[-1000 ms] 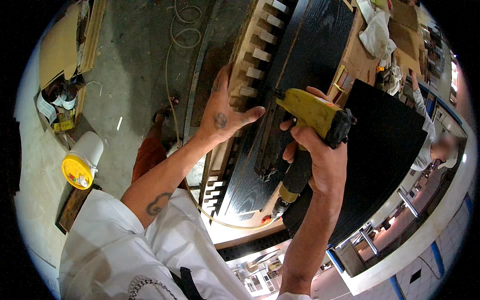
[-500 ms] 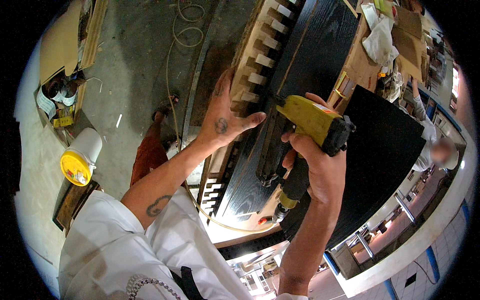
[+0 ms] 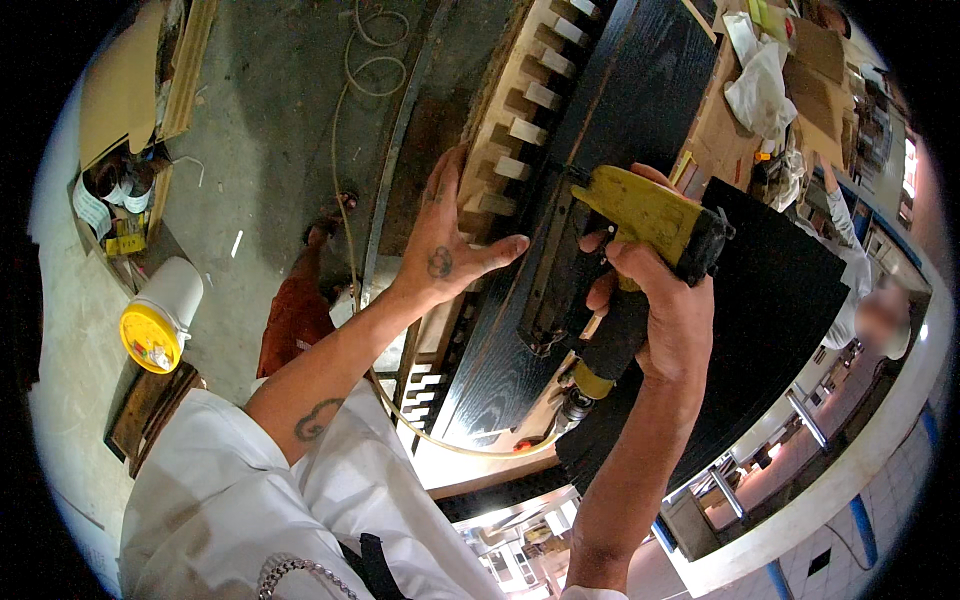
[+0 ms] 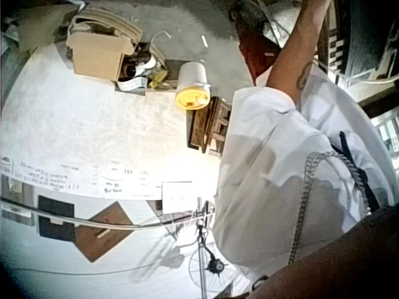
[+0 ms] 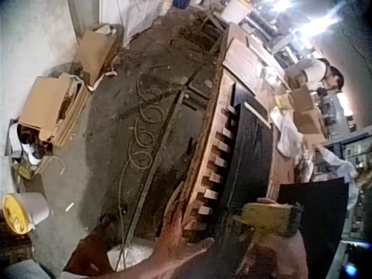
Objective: The person uses a pneumatic nail gun to attach black wooden slats to a curved wooden frame. They then use a hammer to tap the slats into place and adjust their alignment. Finally, the person lifts the assembled curved panel and places it on a workbench.
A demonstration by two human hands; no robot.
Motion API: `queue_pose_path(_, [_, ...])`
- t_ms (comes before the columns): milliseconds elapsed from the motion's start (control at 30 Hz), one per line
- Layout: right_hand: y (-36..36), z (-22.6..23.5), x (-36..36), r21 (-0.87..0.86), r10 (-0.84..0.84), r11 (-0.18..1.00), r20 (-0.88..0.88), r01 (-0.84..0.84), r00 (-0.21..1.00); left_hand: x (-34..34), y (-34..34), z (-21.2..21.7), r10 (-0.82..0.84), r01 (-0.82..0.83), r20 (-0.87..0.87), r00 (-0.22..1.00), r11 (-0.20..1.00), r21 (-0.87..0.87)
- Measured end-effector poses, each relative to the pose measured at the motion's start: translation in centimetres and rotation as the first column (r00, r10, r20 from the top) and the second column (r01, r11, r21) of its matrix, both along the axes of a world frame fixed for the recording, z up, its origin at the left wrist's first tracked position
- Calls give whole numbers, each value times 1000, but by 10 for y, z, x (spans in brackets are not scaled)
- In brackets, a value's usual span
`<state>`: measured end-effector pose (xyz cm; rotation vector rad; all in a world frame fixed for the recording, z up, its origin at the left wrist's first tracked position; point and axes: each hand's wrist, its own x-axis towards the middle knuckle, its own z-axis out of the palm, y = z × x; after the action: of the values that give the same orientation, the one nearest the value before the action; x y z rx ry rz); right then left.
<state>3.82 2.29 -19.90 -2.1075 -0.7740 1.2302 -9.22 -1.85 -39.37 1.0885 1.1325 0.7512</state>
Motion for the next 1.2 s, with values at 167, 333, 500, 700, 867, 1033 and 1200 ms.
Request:
queue_pose_path(167, [1,-1,1,-18,18,1000,28,-18,999,-1,0,0,-35,36,-71,997,999,7])
queue_pose_path(333, [12,0,0,-8,46,999,54,-46,997,2,-2,-5,-5,5,5,1000,1000,-10])
queue_pose_path(500, [29,-4,12,54,44,998,19,-45,999,-2,0,1,-53,52,-36,998,998,-45])
queue_pose_path(700, [31,-2,11,50,35,998,28,-37,999,0,-2,-3,-45,44,-40,998,999,-30])
queue_pose_path(867, [37,1,5,0,72,997,108,-73,992,3,-4,-9,-29,29,-20,999,1000,-6])
queue_pose_path(1033, [50,-2,28,2,100,995,65,-100,993,0,-1,-4,-67,67,-88,994,998,-1])
queue_pose_path(1200, [58,-2,24,-17,90,996,108,-89,990,2,-5,-10,-64,66,-93,994,998,16])
